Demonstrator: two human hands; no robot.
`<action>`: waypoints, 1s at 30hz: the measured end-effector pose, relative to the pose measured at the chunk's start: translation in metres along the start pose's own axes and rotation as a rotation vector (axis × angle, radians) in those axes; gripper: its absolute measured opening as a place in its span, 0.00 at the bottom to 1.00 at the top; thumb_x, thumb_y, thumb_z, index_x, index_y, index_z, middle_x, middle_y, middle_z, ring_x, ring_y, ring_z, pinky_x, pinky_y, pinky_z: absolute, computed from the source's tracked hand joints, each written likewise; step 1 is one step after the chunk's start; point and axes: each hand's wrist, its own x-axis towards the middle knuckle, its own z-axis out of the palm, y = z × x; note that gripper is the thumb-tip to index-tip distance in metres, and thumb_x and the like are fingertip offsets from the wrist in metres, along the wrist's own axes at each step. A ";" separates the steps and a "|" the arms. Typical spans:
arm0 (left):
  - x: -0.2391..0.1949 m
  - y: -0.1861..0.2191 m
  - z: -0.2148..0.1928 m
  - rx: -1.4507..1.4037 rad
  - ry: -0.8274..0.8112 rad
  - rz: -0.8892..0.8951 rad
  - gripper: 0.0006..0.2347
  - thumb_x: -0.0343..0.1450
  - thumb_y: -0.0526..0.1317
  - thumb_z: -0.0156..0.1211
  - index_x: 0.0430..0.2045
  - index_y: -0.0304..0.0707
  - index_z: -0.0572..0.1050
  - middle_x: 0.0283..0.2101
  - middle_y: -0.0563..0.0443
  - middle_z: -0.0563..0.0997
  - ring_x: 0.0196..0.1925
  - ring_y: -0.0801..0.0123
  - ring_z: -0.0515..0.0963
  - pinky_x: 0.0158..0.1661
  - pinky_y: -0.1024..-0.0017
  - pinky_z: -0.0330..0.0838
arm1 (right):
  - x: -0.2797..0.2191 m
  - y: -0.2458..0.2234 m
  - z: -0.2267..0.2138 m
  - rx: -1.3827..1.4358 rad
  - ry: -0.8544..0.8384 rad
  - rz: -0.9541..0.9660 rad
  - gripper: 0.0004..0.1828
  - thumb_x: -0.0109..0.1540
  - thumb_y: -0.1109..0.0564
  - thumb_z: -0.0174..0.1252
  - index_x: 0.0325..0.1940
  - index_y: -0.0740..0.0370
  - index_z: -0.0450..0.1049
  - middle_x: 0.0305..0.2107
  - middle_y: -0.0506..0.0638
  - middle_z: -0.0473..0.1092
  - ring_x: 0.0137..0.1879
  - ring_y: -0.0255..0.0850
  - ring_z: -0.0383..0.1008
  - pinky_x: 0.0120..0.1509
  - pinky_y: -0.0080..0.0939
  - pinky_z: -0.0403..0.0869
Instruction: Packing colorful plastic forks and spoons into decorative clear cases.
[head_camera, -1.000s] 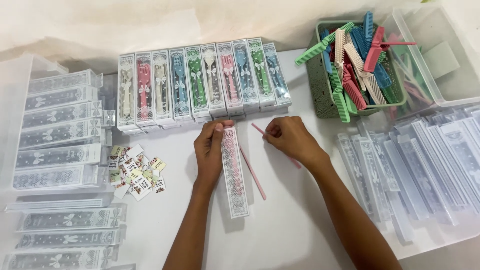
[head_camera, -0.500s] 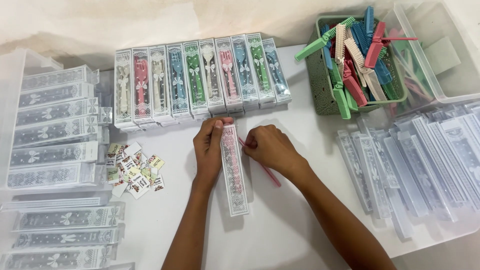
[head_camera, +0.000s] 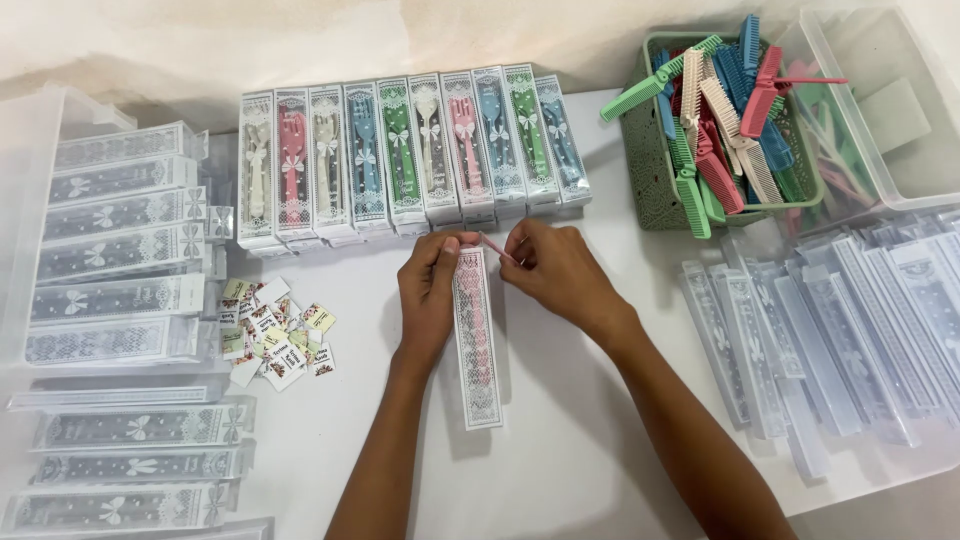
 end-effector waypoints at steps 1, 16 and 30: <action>0.000 0.001 0.000 -0.013 -0.010 -0.006 0.12 0.81 0.37 0.48 0.44 0.29 0.80 0.46 0.50 0.80 0.45 0.76 0.77 0.49 0.76 0.70 | 0.001 0.001 -0.004 0.128 0.020 -0.058 0.14 0.59 0.57 0.66 0.44 0.68 0.76 0.30 0.57 0.79 0.36 0.45 0.83 0.43 0.42 0.80; -0.003 0.015 0.003 0.073 -0.110 0.039 0.12 0.81 0.40 0.48 0.46 0.35 0.80 0.46 0.51 0.83 0.48 0.73 0.75 0.52 0.72 0.69 | 0.036 -0.020 -0.029 0.804 0.559 -0.461 0.13 0.73 0.61 0.57 0.60 0.67 0.67 0.40 0.55 0.78 0.47 0.40 0.84 0.46 0.40 0.83; -0.001 0.017 0.003 0.097 -0.130 0.068 0.11 0.81 0.40 0.50 0.44 0.34 0.80 0.46 0.51 0.83 0.50 0.71 0.77 0.55 0.71 0.68 | 0.050 -0.015 -0.022 0.880 0.423 -0.363 0.11 0.72 0.62 0.55 0.58 0.68 0.67 0.38 0.53 0.77 0.44 0.38 0.83 0.41 0.38 0.86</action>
